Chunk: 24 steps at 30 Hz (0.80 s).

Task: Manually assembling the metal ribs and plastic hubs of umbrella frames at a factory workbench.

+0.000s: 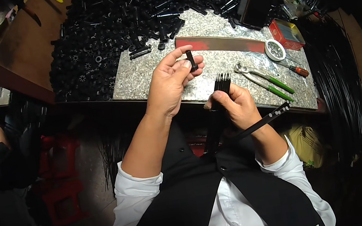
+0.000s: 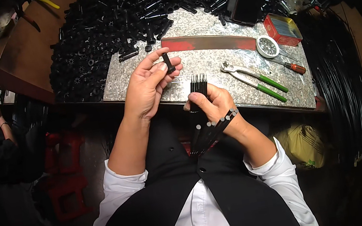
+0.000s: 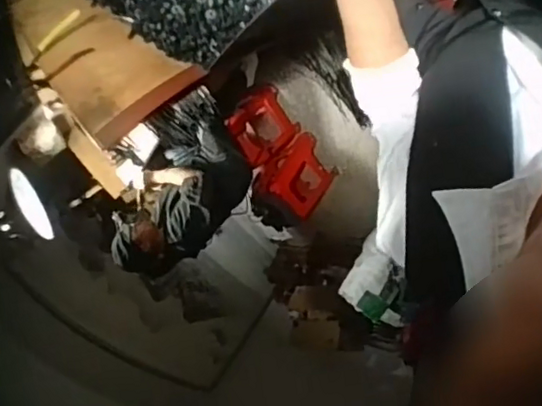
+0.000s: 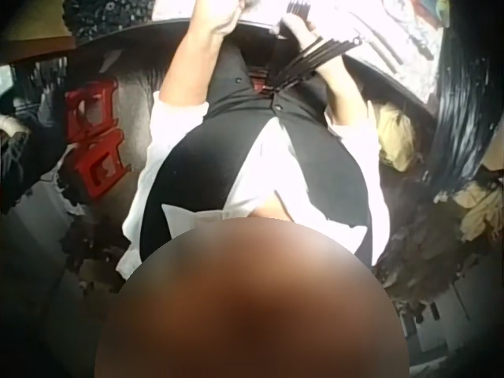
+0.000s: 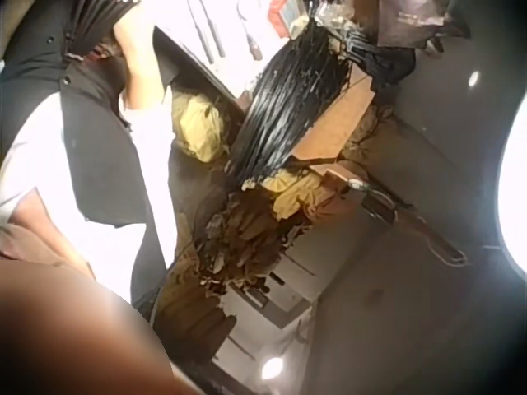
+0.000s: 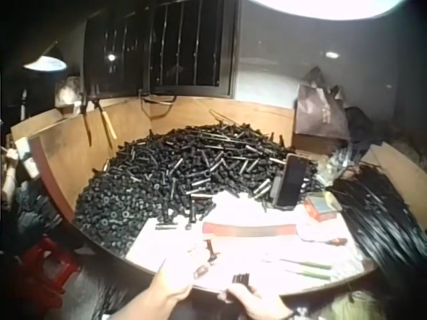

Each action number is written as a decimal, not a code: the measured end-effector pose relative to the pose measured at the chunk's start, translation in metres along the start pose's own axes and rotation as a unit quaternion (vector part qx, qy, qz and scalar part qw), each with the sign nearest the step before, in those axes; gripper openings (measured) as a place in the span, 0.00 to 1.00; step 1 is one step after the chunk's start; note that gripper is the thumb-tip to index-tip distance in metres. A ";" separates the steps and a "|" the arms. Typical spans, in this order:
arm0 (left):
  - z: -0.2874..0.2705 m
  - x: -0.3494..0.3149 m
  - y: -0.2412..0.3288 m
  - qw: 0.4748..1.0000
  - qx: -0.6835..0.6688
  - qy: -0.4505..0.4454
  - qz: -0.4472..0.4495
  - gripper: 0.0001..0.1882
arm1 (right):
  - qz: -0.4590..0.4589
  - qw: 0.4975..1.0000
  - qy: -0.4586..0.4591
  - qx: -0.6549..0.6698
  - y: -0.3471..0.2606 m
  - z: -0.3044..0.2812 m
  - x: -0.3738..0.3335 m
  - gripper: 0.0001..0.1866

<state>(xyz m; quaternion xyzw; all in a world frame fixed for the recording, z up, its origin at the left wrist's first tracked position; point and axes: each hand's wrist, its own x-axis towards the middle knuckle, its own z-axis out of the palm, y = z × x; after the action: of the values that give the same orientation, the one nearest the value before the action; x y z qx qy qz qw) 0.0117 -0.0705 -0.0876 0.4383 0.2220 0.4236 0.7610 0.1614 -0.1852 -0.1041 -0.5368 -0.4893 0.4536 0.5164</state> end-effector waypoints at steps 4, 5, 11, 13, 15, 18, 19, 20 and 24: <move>-0.003 -0.008 -0.001 1.000 -0.020 -0.008 -0.018 0.18 | 0.027 1.000 -0.015 0.001 -0.002 0.002 0.000 0.12; -0.003 -0.009 -0.002 1.000 -0.025 -0.007 -0.018 0.18 | 0.029 0.999 -0.014 0.000 -0.003 0.002 0.000 0.12; 0.013 -0.011 -0.009 0.999 -0.037 0.007 0.003 0.16 | 0.032 0.999 -0.018 -0.013 -0.004 0.003 0.000 0.12; 0.013 -0.010 -0.008 0.999 -0.035 0.007 -0.001 0.16 | 0.004 1.000 -0.017 -0.019 0.000 0.002 0.001 0.12; 0.010 -0.010 -0.007 0.999 -0.032 0.008 -0.005 0.16 | 0.007 1.000 -0.016 -0.009 0.002 0.002 0.002 0.12; 0.003 -0.008 -0.006 0.999 -0.028 -0.018 -0.031 0.18 | 0.008 1.000 -0.013 0.005 0.001 0.002 0.003 0.12; 0.000 -0.008 -0.006 0.998 -0.045 -0.034 -0.043 0.18 | 0.007 1.000 -0.016 0.011 -0.001 0.003 0.003 0.12; -0.002 -0.008 -0.006 0.995 -0.062 -0.049 -0.054 0.19 | 0.007 1.000 -0.017 0.011 -0.003 0.003 0.004 0.12; -0.007 -0.003 -0.008 0.991 -0.082 -0.070 -0.074 0.19 | 0.009 0.999 -0.036 -0.004 -0.003 0.002 0.006 0.12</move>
<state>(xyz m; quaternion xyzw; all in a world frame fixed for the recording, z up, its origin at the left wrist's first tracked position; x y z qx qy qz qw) 0.0087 -0.0718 -0.0984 0.3853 0.1641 0.3511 0.8375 0.1597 -0.1791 -0.1016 -0.5267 -0.5047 0.4750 0.4922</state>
